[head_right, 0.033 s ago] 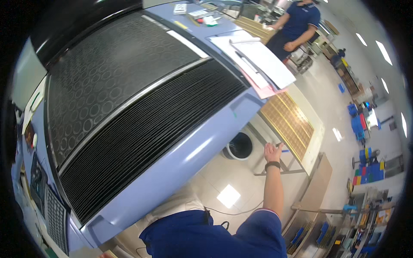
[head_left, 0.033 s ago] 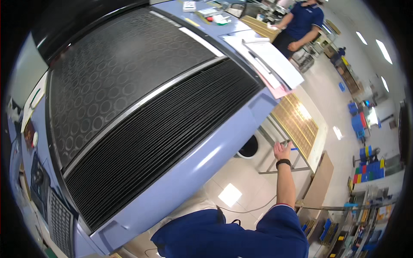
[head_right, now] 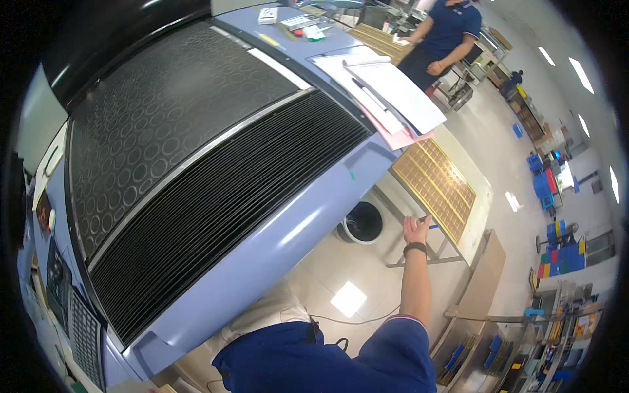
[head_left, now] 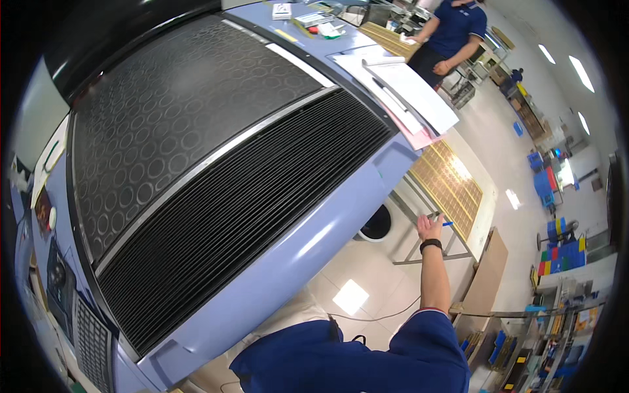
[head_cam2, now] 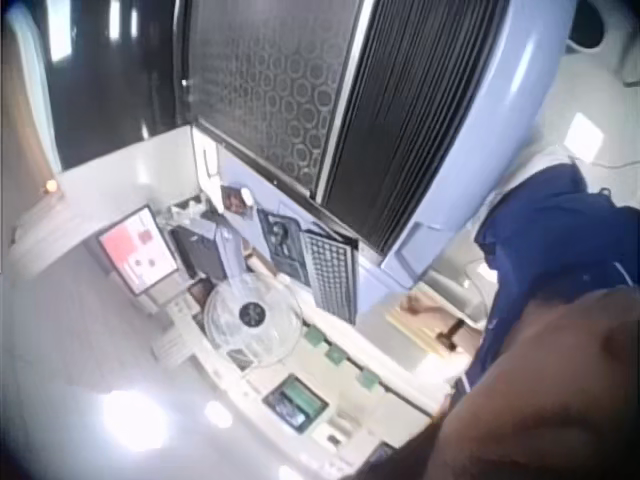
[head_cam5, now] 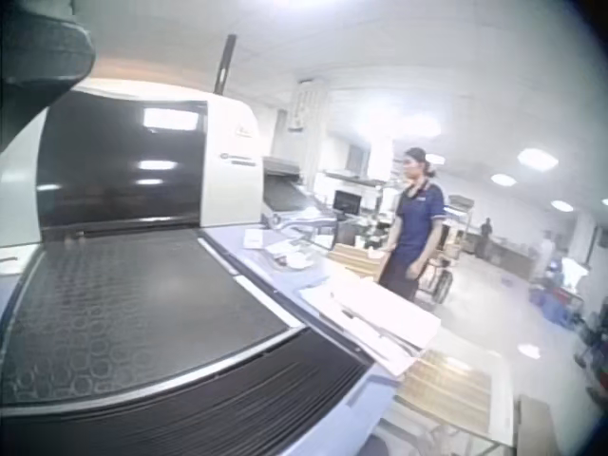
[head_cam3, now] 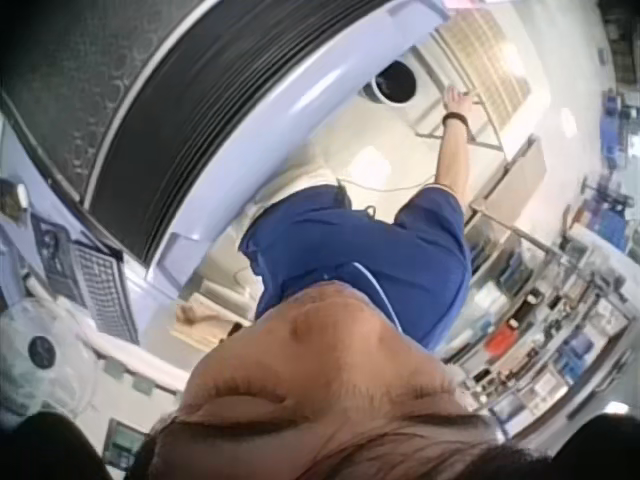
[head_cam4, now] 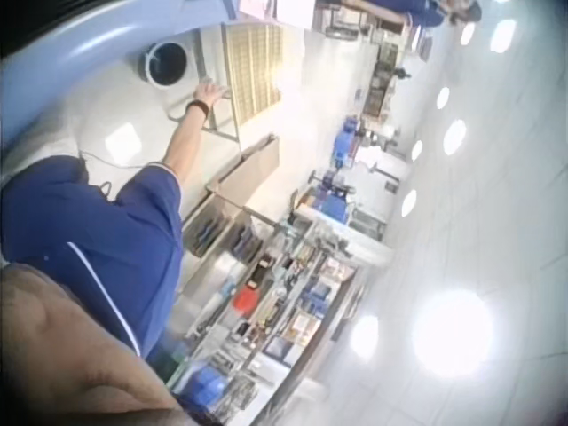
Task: Inspecting and marking large sheets of printed circuit boards before placing them into an inspection machine.
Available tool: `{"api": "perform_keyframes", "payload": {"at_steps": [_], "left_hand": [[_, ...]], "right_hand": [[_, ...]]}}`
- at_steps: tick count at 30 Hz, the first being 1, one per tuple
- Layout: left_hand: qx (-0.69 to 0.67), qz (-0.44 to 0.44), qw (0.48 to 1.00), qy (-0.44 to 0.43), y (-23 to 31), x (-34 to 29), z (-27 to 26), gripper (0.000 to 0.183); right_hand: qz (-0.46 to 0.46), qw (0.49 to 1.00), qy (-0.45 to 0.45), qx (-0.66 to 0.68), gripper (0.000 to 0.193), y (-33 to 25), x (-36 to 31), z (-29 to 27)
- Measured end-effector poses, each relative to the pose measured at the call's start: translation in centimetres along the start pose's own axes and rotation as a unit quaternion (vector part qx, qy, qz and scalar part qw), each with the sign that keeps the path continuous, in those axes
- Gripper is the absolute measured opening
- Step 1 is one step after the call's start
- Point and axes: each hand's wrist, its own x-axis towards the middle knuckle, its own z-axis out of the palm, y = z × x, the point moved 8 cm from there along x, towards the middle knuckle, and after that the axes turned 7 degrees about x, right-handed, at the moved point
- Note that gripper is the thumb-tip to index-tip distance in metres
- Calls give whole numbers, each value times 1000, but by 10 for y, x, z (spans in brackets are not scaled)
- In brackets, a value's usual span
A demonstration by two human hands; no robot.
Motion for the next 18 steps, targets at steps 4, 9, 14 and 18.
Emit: {"api": "perform_keyframes", "payload": {"at_steps": [4,9,14,18], "left_hand": [[41,255,965,39,146,-4,28,31],[37,299,954,-11,187,0,69,31],[90,326,941,-22,195,0,86,30],[127,318,939,-34,217,-24,111,30]], "right_hand": [[-57,997,-25,-51,123,-39,29,14],[-104,990,4,-94,65,-58,76,27],[-116,986,9,-118,27,-48,71,21],[-114,991,42,-50,30,-27,47,-20]]}}
